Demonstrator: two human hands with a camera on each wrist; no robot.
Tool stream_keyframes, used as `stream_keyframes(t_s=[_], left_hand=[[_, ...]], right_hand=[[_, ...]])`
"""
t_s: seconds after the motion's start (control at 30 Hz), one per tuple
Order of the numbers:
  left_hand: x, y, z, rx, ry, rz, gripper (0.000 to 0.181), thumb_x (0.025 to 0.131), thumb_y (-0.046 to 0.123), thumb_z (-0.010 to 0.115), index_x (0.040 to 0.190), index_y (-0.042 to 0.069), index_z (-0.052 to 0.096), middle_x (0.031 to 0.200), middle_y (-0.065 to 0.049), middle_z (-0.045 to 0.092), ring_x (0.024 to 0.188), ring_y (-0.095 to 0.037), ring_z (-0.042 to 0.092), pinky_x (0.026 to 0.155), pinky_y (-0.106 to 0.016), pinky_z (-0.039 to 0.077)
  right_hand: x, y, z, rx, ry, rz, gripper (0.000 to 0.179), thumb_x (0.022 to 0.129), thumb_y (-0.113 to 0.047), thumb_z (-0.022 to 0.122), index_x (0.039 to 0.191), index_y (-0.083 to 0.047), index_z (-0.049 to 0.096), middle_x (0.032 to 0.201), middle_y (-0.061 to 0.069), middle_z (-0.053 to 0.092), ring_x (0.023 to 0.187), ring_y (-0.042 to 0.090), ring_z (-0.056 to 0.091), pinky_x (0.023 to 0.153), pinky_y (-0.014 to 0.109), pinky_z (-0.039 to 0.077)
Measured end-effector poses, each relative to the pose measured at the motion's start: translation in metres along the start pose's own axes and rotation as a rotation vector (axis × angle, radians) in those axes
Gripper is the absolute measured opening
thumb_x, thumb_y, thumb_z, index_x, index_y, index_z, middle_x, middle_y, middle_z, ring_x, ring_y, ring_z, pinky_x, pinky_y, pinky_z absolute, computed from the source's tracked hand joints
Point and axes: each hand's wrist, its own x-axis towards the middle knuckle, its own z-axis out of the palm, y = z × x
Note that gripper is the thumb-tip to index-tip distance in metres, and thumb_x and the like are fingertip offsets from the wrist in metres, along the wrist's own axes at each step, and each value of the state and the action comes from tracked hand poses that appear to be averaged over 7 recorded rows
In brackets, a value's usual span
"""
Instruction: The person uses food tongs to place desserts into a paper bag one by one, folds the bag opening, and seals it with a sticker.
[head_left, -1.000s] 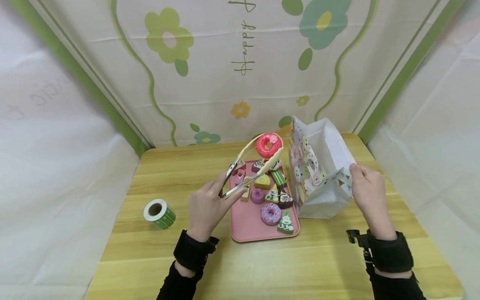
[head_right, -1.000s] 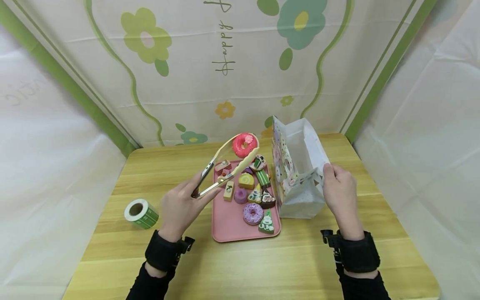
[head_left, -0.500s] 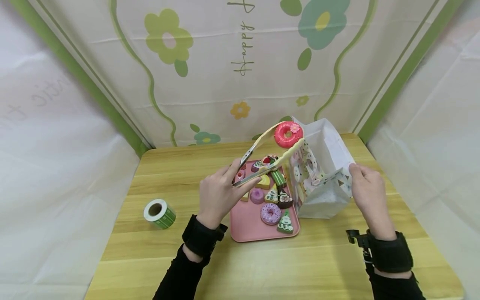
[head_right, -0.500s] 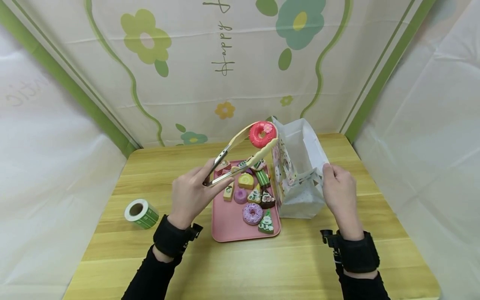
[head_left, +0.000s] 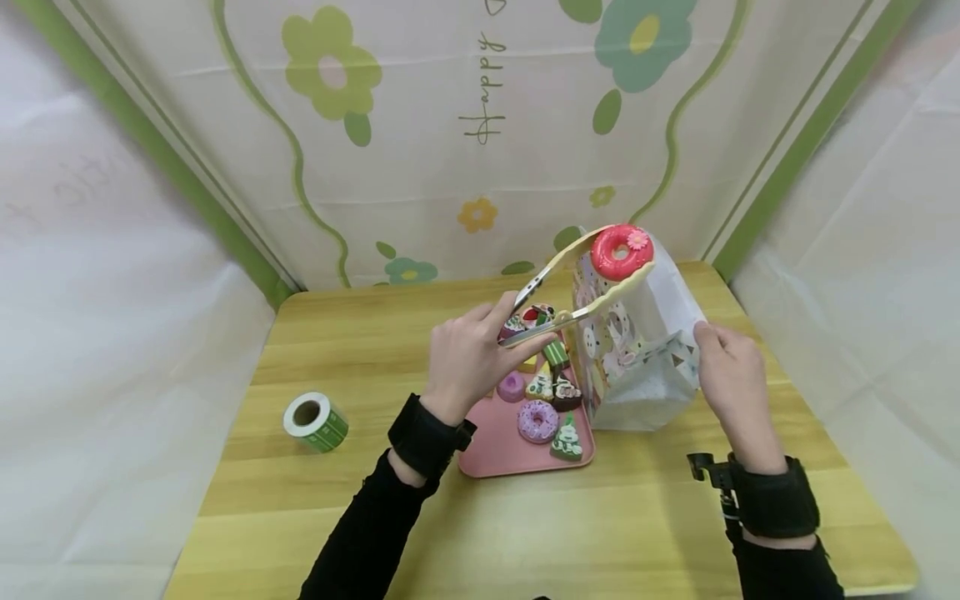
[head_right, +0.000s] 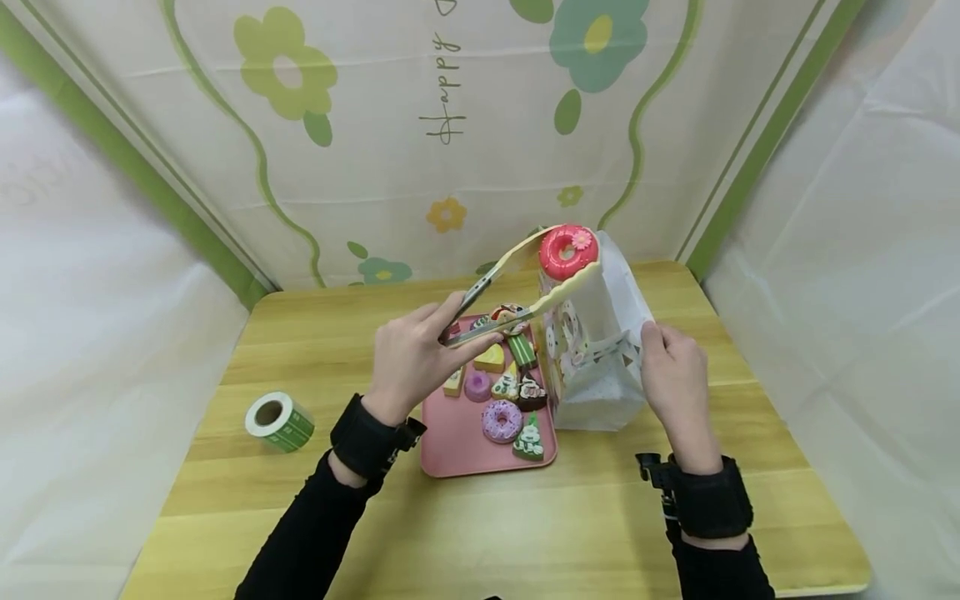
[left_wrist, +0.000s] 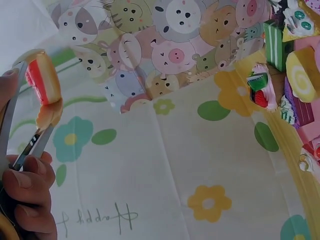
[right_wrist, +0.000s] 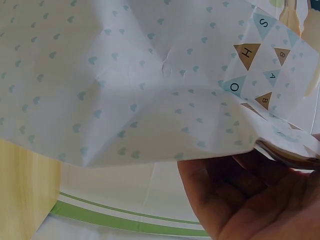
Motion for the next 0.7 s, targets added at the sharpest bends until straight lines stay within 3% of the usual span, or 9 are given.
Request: stream_keyframes(t_s=[0.17, 0.37, 0.57, 0.7], left_hand=[[0.0070, 0.0031, 0.0033, 0.013, -0.024, 0.033, 0.054, 0.080, 0.065, 0.062, 0.104, 0.016, 0.061, 0.057, 0.009, 0.030, 0.041, -0.006, 0.025, 0.041, -0.024, 0.018], [0.0108, 0.0071, 0.0075, -0.002, -0.055, 0.036, 0.052, 0.080, 0.064, 0.063, 0.101, 0.016, 0.060, 0.055, 0.007, 0.030, 0.040, -0.007, 0.024, 0.041, -0.025, 0.017], [0.0107, 0.0080, 0.0097, 0.008, -0.083, 0.039, 0.062, 0.081, 0.068, 0.058, 0.112, 0.014, 0.065, 0.056, 0.008, 0.033, 0.040, -0.006, 0.025, 0.041, -0.024, 0.017], [0.0115, 0.0083, 0.0103, 0.017, -0.083, 0.046, 0.063, 0.080, 0.068, 0.059, 0.112, 0.014, 0.066, 0.057, 0.008, 0.033, 0.040, -0.006, 0.026, 0.041, -0.024, 0.017]], right_hand=[[0.0009, -0.0001, -0.0017, 0.005, -0.006, 0.001, 0.058, 0.102, -0.047, 0.029, 0.078, 0.001, 0.051, 0.066, 0.011, 0.034, 0.052, 0.021, 0.034, 0.047, 0.033, 0.030], [0.0006, -0.0014, -0.0015, 0.015, 0.000, -0.013, 0.056, 0.102, -0.046, 0.031, 0.069, -0.002, 0.040, 0.060, 0.008, 0.030, 0.048, 0.020, 0.029, 0.045, 0.032, 0.027], [-0.0001, -0.0026, -0.0001, 0.010, 0.009, -0.015, 0.054, 0.103, -0.044, 0.030, 0.069, -0.003, 0.039, 0.061, 0.009, 0.031, 0.048, 0.021, 0.030, 0.045, 0.033, 0.028], [0.0004, -0.0019, -0.0008, 0.011, 0.009, -0.014, 0.054, 0.103, -0.045, 0.030, 0.068, -0.004, 0.037, 0.059, 0.008, 0.031, 0.047, 0.020, 0.030, 0.043, 0.032, 0.028]])
